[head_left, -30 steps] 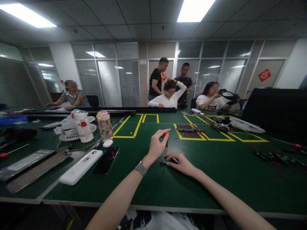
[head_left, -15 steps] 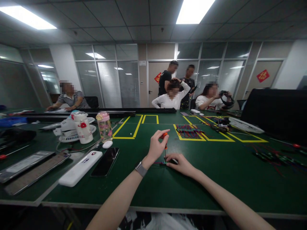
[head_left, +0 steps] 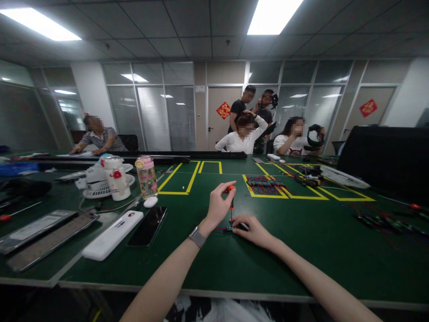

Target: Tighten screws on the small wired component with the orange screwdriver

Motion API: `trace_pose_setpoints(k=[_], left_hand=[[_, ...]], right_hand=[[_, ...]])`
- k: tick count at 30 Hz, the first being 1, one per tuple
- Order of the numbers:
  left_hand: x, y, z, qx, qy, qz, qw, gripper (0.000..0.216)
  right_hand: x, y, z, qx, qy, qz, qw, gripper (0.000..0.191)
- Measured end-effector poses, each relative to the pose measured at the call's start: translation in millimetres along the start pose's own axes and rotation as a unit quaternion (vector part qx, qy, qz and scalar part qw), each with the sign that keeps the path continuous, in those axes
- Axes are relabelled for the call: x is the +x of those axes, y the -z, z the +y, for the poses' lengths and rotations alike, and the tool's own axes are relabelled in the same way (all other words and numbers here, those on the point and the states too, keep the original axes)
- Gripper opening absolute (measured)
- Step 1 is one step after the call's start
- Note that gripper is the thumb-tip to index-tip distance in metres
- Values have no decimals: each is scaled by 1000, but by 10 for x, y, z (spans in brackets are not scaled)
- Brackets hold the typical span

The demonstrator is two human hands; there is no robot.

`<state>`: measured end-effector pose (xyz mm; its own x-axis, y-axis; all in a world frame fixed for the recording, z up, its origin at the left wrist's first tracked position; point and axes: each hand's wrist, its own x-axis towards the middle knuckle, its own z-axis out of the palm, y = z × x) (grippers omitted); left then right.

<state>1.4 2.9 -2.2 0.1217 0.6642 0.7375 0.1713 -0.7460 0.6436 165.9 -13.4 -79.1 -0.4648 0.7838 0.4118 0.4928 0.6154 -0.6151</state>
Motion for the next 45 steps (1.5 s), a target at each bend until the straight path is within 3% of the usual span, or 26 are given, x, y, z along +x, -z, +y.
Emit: trace_pose_setpoints(k=[4,11,18,26,35,41,45], left_hand=[[-8,12,26,38,-12,21,999,19],[3,12,17,-59,12,-24,998,30],[4,7,11,-14,5,13,1000,20],[12,-6,-41,-78,51,-25,995,31],[4,7,-1,3,9,15,1000,21],[1,7,4,-62,32,-40,997,32],[1,-1,-2,-58,23,-38,997,28]], right_hand=[[0,-2,13,1,0,2,1000,12],[-4,4,-3,1,-1,3,1000,12],[-2,-1,18,5,3,1,1000,13],[-4,-5,48,1,2,0,1000,15],[-11,5,21,8,1,-3,1000,14],[-6,8,-6,6,-4,0,1000,14],[-5,-8,12,6,-6,4,1000,13]])
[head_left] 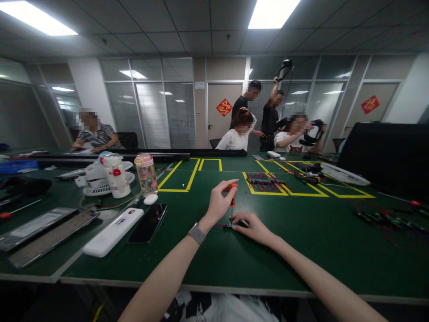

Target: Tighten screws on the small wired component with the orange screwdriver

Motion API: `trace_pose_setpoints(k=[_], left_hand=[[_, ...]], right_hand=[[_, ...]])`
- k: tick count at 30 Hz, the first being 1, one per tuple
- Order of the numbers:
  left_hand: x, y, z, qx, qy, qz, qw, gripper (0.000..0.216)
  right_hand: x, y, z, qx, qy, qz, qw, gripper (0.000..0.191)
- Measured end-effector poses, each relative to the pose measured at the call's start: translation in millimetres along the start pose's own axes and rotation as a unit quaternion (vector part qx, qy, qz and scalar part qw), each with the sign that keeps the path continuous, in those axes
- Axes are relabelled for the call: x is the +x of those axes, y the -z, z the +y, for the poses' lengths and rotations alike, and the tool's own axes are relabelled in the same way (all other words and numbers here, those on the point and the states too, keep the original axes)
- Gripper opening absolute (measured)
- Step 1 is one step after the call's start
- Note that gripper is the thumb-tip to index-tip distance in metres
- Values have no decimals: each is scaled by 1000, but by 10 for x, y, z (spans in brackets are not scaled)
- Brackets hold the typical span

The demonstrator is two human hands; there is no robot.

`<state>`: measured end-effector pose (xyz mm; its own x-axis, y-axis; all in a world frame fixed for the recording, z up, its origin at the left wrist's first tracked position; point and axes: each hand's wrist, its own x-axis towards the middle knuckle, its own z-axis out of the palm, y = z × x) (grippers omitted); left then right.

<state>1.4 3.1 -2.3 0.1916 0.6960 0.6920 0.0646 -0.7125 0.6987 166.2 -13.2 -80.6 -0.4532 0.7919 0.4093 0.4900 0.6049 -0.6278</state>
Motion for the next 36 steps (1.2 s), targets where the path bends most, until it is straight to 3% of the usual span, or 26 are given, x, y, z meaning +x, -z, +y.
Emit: trace_pose_setpoints(k=[4,13,22,36], left_hand=[[0,2,4,34,-11,20,999,23],[8,-17,-14,-24,18,-2,1000,32],[3,-10,10,44,-21,30,998,22],[3,-13,-28,21,2,22,1000,29]], right_hand=[[-5,-9,17,-3,4,0,1000,15],[-3,5,-12,-19,8,-5,1000,16],[-1,7,-20,-14,9,-6,1000,15],[-1,7,-22,-16,7,-9,1000,16]])
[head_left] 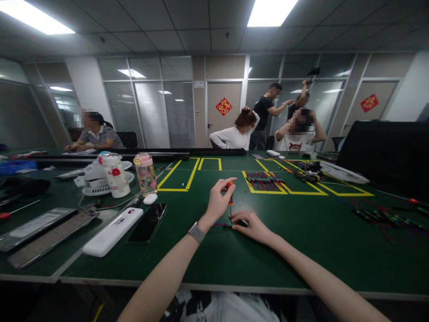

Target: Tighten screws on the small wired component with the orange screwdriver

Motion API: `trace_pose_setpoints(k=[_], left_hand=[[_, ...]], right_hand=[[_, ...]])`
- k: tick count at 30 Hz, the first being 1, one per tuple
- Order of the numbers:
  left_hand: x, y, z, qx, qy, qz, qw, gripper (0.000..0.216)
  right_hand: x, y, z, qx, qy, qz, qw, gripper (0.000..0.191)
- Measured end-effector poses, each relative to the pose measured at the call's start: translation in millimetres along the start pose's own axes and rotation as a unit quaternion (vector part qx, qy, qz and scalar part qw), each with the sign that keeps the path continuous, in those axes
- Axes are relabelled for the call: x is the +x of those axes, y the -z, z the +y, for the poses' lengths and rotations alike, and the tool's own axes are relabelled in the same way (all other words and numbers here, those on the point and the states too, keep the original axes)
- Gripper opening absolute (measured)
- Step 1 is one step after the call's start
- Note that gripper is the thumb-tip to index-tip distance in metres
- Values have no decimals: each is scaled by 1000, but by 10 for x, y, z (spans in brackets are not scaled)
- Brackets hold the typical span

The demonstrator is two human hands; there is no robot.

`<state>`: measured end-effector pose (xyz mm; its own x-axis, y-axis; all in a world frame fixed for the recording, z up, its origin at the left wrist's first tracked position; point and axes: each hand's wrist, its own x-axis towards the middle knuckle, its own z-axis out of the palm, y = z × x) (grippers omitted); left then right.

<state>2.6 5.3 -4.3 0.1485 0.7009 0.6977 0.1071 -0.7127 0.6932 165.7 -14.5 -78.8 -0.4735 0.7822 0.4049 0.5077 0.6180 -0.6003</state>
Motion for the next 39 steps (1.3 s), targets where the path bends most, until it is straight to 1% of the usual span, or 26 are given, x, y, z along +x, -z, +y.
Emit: trace_pose_setpoints(k=[3,5,10,12,14,17,20,24,26,29,31,37,39], left_hand=[[0,-8,-24,-38,19,-14,999,32],[0,-8,-28,-35,16,-13,999,31],[-13,21,39,74,-37,30,996,19],[-20,29,73,91,-42,32,994,18],[-22,28,86,75,-38,15,996,24],[-17,15,61,23,-24,-12,999,31],[-10,7,26,12,-11,-2,1000,31],[-16,19,35,58,-23,20,998,26],[-21,24,46,50,-24,10,998,27],[-20,19,37,2,-17,-11,1000,32],[-16,9,16,-15,-15,-15,1000,32],[-15,8,11,58,-34,32,997,19],[-20,12,28,54,-29,26,998,21]], right_hand=[[3,0,3,1,4,-2,1000,16],[4,0,8,2,5,-2,1000,16],[2,-1,20,2,5,-1,1000,16],[0,-1,20,1,4,0,1000,16],[-1,0,16,-2,2,0,1000,16],[1,5,2,-4,0,-2,1000,17],[4,9,-11,-5,-3,-5,1000,17],[6,9,-17,-5,0,-1,1000,16],[5,7,-17,-4,2,3,1000,16],[4,5,-18,-1,4,3,1000,16],[3,5,-19,0,3,4,1000,16],[4,5,-23,-4,-2,1,1000,15],[5,5,-22,-3,-3,1,1000,15]])
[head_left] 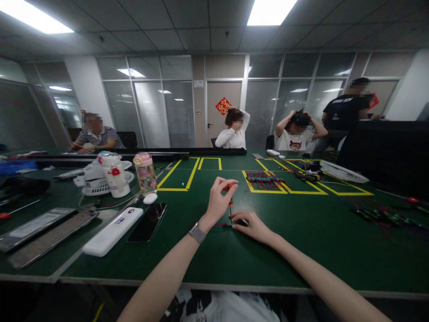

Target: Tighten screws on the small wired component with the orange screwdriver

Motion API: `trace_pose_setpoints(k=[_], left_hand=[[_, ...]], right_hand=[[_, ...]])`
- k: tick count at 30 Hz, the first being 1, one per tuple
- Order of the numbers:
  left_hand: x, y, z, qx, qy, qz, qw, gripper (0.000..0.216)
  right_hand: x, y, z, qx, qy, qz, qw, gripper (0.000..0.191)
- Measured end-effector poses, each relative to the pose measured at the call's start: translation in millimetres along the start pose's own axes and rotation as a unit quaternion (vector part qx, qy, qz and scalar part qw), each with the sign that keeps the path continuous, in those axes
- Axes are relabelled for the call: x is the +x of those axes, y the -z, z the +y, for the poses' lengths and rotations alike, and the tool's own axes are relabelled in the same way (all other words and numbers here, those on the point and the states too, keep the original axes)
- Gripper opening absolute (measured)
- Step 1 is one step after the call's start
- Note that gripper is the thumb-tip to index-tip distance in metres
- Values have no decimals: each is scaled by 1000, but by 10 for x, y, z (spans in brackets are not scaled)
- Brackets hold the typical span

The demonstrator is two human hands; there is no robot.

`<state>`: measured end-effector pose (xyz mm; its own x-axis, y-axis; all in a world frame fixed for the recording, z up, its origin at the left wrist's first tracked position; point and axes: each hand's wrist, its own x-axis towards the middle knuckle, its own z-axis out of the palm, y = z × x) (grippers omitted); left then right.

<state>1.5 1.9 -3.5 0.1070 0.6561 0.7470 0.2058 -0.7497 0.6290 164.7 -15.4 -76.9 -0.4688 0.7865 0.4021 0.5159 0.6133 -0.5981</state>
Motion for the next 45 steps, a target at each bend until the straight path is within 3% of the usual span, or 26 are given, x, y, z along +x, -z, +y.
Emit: trace_pose_setpoints(k=[6,12,19,25,33,39,45], left_hand=[[0,-15,-1,-79,25,-30,996,31],[0,4,8,-7,8,1,1000,24],[8,-15,-28,-113,58,-53,991,35],[3,-16,-27,-22,4,-5,1000,22],[2,-19,-23,-75,10,-39,996,32],[0,3,0,19,-10,10,1000,19],[0,-8,22,-70,15,-53,996,33]], right_hand=[[0,-8,27,2,3,2,1000,15],[2,-6,13,2,5,1,1000,15],[-1,0,-3,3,5,5,1000,16],[1,-15,28,2,4,0,1000,15],[-2,-18,25,-6,-7,3,1000,14],[3,-27,23,-6,-5,6,1000,14],[3,-22,16,-7,-1,4,1000,14]])
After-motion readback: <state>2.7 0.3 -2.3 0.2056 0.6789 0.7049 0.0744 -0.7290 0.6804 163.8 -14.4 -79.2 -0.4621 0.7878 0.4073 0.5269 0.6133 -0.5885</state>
